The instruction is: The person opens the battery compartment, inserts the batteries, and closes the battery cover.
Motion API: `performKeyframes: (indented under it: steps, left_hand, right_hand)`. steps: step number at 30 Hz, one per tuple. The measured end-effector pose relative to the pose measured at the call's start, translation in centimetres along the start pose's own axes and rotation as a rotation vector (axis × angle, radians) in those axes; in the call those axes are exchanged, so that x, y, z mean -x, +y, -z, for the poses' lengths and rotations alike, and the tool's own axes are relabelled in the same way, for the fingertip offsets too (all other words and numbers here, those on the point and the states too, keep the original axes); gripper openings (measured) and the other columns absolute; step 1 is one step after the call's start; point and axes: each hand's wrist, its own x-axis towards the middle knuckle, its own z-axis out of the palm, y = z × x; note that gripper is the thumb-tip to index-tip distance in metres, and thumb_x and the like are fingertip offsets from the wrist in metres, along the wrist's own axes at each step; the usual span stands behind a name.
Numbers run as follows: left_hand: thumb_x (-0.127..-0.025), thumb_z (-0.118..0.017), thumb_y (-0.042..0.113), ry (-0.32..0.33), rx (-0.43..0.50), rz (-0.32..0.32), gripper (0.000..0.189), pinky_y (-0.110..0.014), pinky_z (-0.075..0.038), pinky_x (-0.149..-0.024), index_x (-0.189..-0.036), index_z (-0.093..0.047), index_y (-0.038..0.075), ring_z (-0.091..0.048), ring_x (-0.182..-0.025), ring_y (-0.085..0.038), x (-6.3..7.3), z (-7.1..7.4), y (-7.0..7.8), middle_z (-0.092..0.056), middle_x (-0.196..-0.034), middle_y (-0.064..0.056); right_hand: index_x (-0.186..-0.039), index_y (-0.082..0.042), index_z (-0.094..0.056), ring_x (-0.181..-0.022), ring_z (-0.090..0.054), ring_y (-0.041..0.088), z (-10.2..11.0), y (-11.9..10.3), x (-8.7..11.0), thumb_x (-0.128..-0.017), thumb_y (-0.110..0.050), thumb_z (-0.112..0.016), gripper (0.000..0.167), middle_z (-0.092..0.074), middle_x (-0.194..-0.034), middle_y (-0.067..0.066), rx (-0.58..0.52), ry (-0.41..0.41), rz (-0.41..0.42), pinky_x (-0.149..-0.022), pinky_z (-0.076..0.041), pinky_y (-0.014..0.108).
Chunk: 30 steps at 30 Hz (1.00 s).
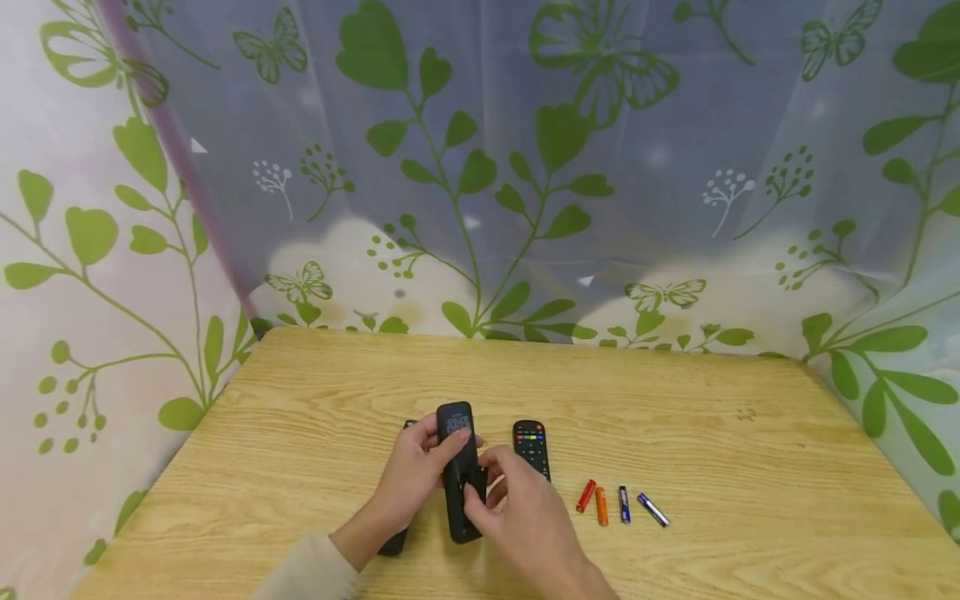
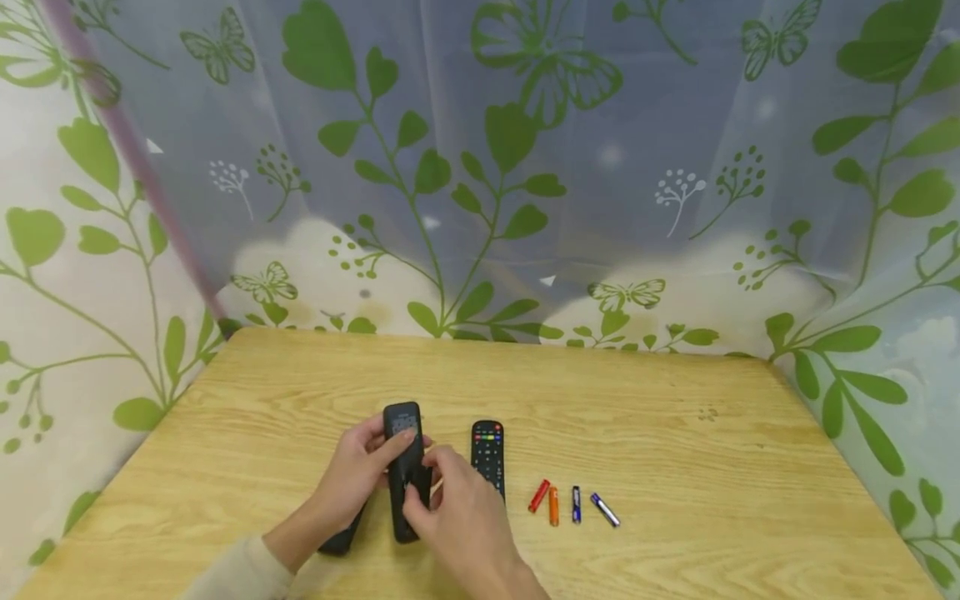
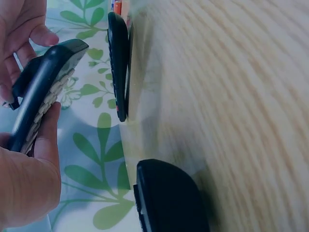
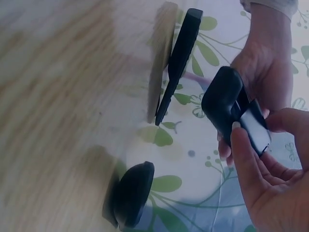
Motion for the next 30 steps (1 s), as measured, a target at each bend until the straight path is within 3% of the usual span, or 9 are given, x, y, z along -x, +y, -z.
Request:
performKeyframes:
  steps: [4, 9, 17, 23, 30]
  left_hand:
    - [-0.097, -0.058, 0.019, -0.01, 0.025, 0.007, 0.04, -0.036, -0.057, -0.073, -0.127, -0.049, -0.007, -0.065, -0.095, -0.036, -0.1, 0.1, -0.2, -0.063, -0.11, -0.025]
    - [-0.098, -0.056, 0.014, -0.035, 0.077, 0.003, 0.042, -0.043, -0.055, -0.079, -0.132, -0.044, -0.008, -0.062, -0.098, -0.046, -0.3, 0.2, -0.4, -0.06, -0.113, -0.029]
    - [-0.098, -0.055, 0.012, -0.026, 0.059, 0.002, 0.043, -0.043, -0.055, -0.079, -0.133, -0.041, -0.009, -0.066, -0.093, -0.04, -0.3, 0.3, -0.3, -0.059, -0.115, -0.031]
    - [-0.098, -0.055, 0.014, -0.015, 0.03, 0.009, 0.043, -0.042, -0.056, -0.078, -0.133, -0.042, -0.007, -0.067, -0.093, -0.037, -0.3, 0.4, -0.4, -0.059, -0.115, -0.03]
    - [-0.098, -0.055, 0.014, -0.011, 0.029, 0.021, 0.042, -0.042, -0.056, -0.078, -0.132, -0.043, -0.008, -0.066, -0.093, -0.038, -0.5, 0.3, -0.7, -0.06, -0.114, -0.028]
  right_hand:
    - [-0.105, -0.017, -0.058, -0.067, -0.057, 0.001, 1.1, 0.5, -0.3, -0.087, -0.02, -0.069, 0.021, -0.059, -0.087, -0.007, -0.071, -0.018, -0.051, -0.056, -0.049, 0.02]
    - [-0.106, -0.015, -0.06, -0.068, -0.059, 0.002, 2.9, 1.8, -0.8, -0.087, -0.016, -0.07, 0.021, -0.061, -0.09, -0.005, -0.069, 0.034, -0.068, -0.056, -0.05, 0.022]
    - [-0.113, -0.014, -0.062, -0.072, -0.061, 0.005, 7.7, 5.9, -1.2, -0.089, -0.022, -0.067, 0.026, -0.064, -0.097, -0.001, 0.111, 0.091, -0.188, -0.056, -0.05, 0.025]
    - [-0.119, -0.006, -0.059, -0.075, -0.063, 0.012, 11.7, 10.1, -0.8, -0.093, -0.023, -0.062, 0.031, -0.064, -0.106, 0.007, 0.238, 0.037, -0.249, -0.053, -0.048, 0.028]
    - [-0.117, 0.001, -0.06, -0.074, -0.063, 0.02, 15.0, 15.2, 0.4, -0.092, -0.022, -0.061, 0.034, -0.065, -0.103, 0.015, 0.417, -0.09, -0.326, -0.048, -0.046, 0.032]
